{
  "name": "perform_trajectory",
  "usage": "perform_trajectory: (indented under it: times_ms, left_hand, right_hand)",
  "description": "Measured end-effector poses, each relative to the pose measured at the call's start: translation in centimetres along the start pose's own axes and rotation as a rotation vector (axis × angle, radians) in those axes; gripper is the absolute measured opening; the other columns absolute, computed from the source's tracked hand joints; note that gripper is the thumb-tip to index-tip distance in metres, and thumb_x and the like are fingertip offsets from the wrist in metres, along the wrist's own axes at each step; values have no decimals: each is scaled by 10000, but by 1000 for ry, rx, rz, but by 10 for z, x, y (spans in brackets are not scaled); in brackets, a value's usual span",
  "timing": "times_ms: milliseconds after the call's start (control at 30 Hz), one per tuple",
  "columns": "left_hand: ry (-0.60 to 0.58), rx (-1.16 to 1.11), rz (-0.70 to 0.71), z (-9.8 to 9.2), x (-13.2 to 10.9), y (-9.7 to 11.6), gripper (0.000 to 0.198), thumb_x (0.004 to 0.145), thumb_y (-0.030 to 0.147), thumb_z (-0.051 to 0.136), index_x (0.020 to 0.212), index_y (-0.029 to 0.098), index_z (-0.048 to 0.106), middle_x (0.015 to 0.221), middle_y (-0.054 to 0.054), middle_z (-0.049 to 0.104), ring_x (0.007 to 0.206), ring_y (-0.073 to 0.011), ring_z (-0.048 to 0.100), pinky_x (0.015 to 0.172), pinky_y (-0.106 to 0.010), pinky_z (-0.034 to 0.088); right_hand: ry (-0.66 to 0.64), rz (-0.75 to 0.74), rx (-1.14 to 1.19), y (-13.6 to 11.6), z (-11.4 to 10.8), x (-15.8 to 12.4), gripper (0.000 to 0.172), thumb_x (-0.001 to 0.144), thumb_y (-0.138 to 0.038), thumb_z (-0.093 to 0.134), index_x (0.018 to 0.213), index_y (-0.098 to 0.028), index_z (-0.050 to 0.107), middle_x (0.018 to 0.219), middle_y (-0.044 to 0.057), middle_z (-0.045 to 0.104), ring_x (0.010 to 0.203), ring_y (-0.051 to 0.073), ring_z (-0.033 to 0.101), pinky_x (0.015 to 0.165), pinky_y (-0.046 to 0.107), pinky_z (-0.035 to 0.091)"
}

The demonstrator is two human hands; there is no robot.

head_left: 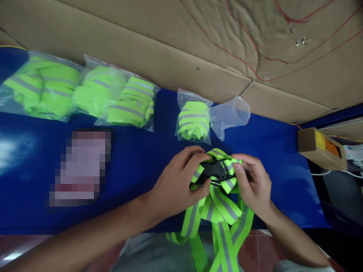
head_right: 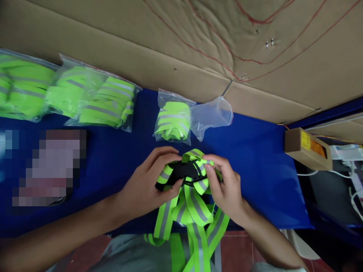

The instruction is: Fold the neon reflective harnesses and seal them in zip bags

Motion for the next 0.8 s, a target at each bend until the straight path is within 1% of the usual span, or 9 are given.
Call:
perform_trajectory:
  times_ms: [133, 233, 300, 400, 467, 500, 567, 633, 800]
  left_hand:
    - [43, 214, 60, 1, -1, 4, 335, 842, 307, 685, 1125, 157, 587, 1220, -131, 644, 1074, -286, 654, 868, -427, 528]
    - [38, 284, 121, 2, -1, 5, 237, 881, 297, 662, 1061, 151, 613, 1139, -100, 688, 1021, -256, 676, 822, -395, 513]
    - [39, 331, 188, 1, -1, 6, 167, 914, 274, 638, 1030, 154, 634, 1086, -72, 709, 988, -242, 684, 801, -385, 501]
    - [25, 374, 305, 0, -2, 7, 125, 935, 259, 633, 1005, 158, 652, 1016, -33, 727, 927, -219, 689, 736, -372, 473]
    - [16, 376, 357, -1, -2, 7, 120, 940, 265, 638, 995, 160, 655, 999, -16, 735, 893, -202, 689, 699, -365, 454]
    - [16, 374, 375, -1, -3, 7, 116, 943, 267, 638, 985, 160, 655, 991, -12, 738, 879, -195, 688, 690, -361, 448]
    - [14, 371, 394, -1, -3, 7, 114, 952, 272, 631, 962, 160, 653, 972, -9, 742, 862, -184, 687, 684, -356, 442]
    - [7, 377, 403, 0, -4, 7, 124, 961, 277, 623, 949, 158, 654, 955, -12, 743, 855, -180, 685, 683, -355, 439]
    - [-41, 415, 421, 3, -3, 8, 119, 969, 286, 621, 945, 175, 655, 982, -14, 737, 870, -200, 678, 668, -369, 423]
  right_hand:
    - [-1, 26, 44, 0, 4, -4, 274, 985, -192, 630, 1251, -255, 628, 865, -8, 691, 679, 106, 629, 585, 212, 500]
    - [-40, 13, 58, -3, 7, -7, 276, 986, -179, 628, 1251, -252, 601, 771, -40, 636, 580, 86, 559, 536, 205, 463]
    - [-73, -43, 27, -6, 6, -5, 303, 995, -208, 625, 1290, -250, 571, 776, -36, 625, 598, 97, 576, 566, 223, 487]
    - [-132, -244, -188, -15, 3, 3, 540, 952, -471, 690, 1400, -221, 521, 1056, 84, 671, 955, 219, 679, 804, 354, 569]
    - [-230, -394, -359, -21, 5, 8, 754, 882, -625, 700, 1460, -188, 490, 1296, 176, 610, 1231, 324, 595, 975, 471, 527]
    - [-304, -459, -416, -23, 7, 9, 790, 878, -637, 693, 1481, -175, 475, 1377, 196, 574, 1312, 344, 543, 1035, 501, 489]
    - [-453, -557, -460, -26, 11, 9, 743, 924, -568, 680, 1497, -149, 461, 1414, 187, 577, 1355, 320, 517, 1105, 501, 432]
    - [-520, -610, -485, -29, 13, 7, 662, 959, -502, 670, 1473, -127, 488, 1336, 155, 646, 1285, 277, 570, 1103, 472, 423]
    - [-455, -678, -639, -32, 12, 4, 518, 972, -418, 678, 1348, -70, 595, 1151, 134, 724, 1074, 264, 654, 1006, 466, 457]
Point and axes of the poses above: each hand's wrist, its own x-axis towards the middle knuckle, its own z-axis out of the palm, y = z × x, the point moved 4 cm from there along x, towards the middle knuckle
